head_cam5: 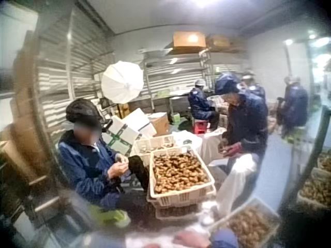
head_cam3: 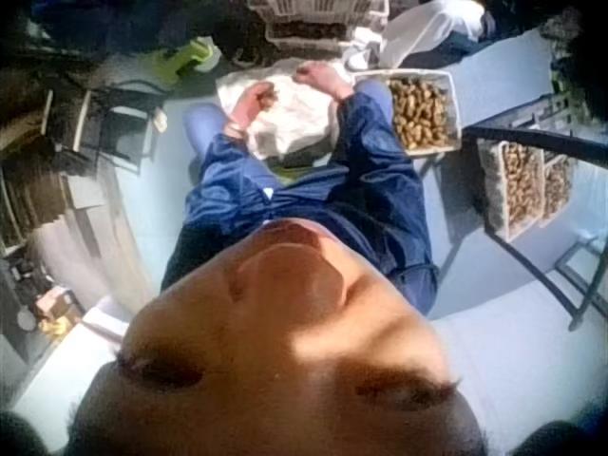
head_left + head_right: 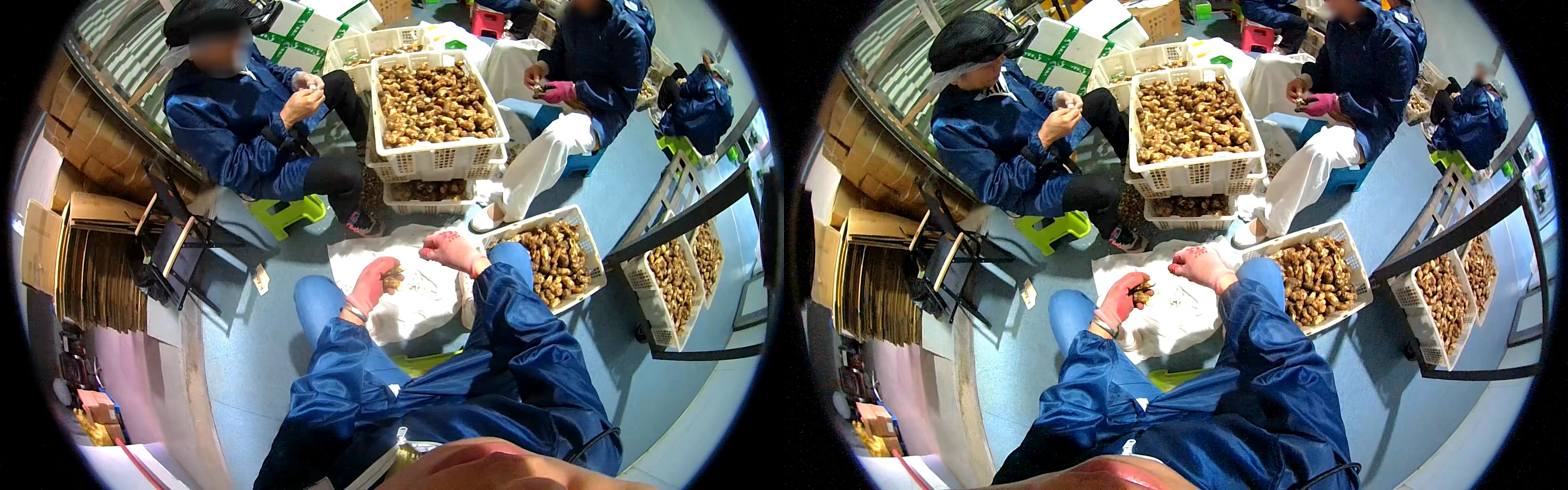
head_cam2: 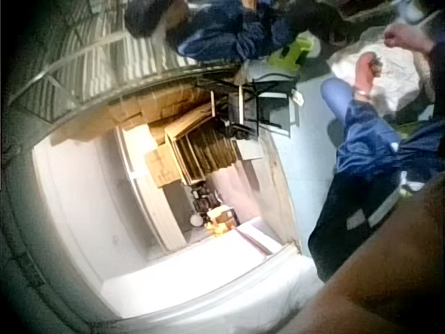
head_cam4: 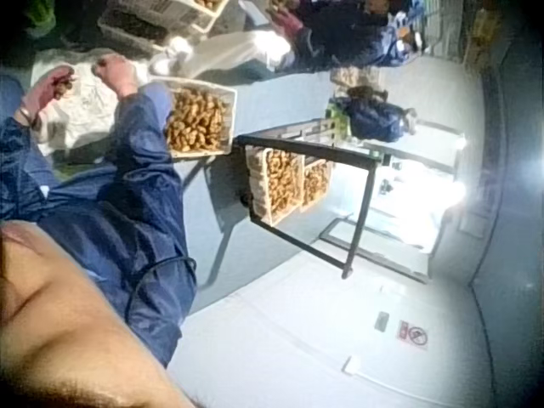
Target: The person sorts ginger roots by hand, removing small pieces and placing the roots into different crates.
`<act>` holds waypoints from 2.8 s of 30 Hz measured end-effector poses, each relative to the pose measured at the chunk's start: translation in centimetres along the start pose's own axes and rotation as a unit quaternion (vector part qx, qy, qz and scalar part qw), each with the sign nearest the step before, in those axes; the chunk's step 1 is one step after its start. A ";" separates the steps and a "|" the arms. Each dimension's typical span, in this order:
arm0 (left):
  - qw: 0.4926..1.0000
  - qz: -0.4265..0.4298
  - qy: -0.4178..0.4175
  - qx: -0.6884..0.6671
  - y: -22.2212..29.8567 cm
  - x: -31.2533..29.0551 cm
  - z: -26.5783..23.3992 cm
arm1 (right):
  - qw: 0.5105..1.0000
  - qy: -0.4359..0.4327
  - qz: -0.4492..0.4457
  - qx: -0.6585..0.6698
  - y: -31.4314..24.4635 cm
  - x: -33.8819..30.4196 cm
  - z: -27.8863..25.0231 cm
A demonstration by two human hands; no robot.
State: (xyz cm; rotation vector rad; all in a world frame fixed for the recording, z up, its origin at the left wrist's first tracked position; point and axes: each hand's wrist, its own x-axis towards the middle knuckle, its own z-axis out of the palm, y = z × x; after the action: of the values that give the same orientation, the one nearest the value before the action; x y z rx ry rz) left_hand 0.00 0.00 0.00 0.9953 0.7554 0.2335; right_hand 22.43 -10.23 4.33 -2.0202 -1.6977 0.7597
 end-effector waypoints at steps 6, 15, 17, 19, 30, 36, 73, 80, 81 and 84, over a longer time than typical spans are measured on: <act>1.000 0.005 0.006 0.013 -0.3 -0.3 0.3 | 1.000 0.016 -0.020 0.004 0.1 -0.5 0.3; 1.000 -0.001 0.002 0.016 0.5 -0.4 0.8 | 1.000 0.010 -0.017 -0.001 -0.1 -0.4 0.1; 1.000 -0.009 -0.005 0.009 0.6 -0.3 0.9 | 0.999 0.018 -0.026 -0.009 0.2 -0.5 0.1; 1.000 -0.003 -0.002 0.006 0.5 -0.4 0.8 | 1.000 0.007 -0.018 -0.006 -0.1 -0.4 -0.1; 1.000 -0.004 0.001 -0.010 0.7 -0.8 0.9 | 0.999 0.027 -0.034 0.004 -0.6 -0.3 0.1; 1.000 0.003 0.001 -0.006 1.3 -1.0 1.1 | 0.999 0.023 -0.027 -0.002 -0.9 0.1 -0.6; 1.000 0.017 -0.017 -0.012 2.7 -1.9 2.2 | 0.776 0.292 -0.054 0.556 8.1 3.6 -23.5; 0.999 0.004 -0.029 -0.013 4.1 -2.3 3.0 | 0.840 0.326 -0.071 0.427 8.5 7.3 -28.4; 1.000 0.013 -0.025 0.003 4.7 -3.0 2.5 | 0.866 0.343 -0.051 0.361 7.5 8.6 -28.8; 0.997 0.035 -0.055 0.048 7.9 -3.5 4.4 | 0.877 0.366 -0.134 0.282 8.4 12.0 -33.1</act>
State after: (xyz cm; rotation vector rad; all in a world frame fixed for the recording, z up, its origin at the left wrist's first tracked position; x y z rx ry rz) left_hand 1.64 -0.44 9.51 1.1186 0.6376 0.2025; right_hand 51.16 1.45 23.04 -1.3602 -1.0962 0.2714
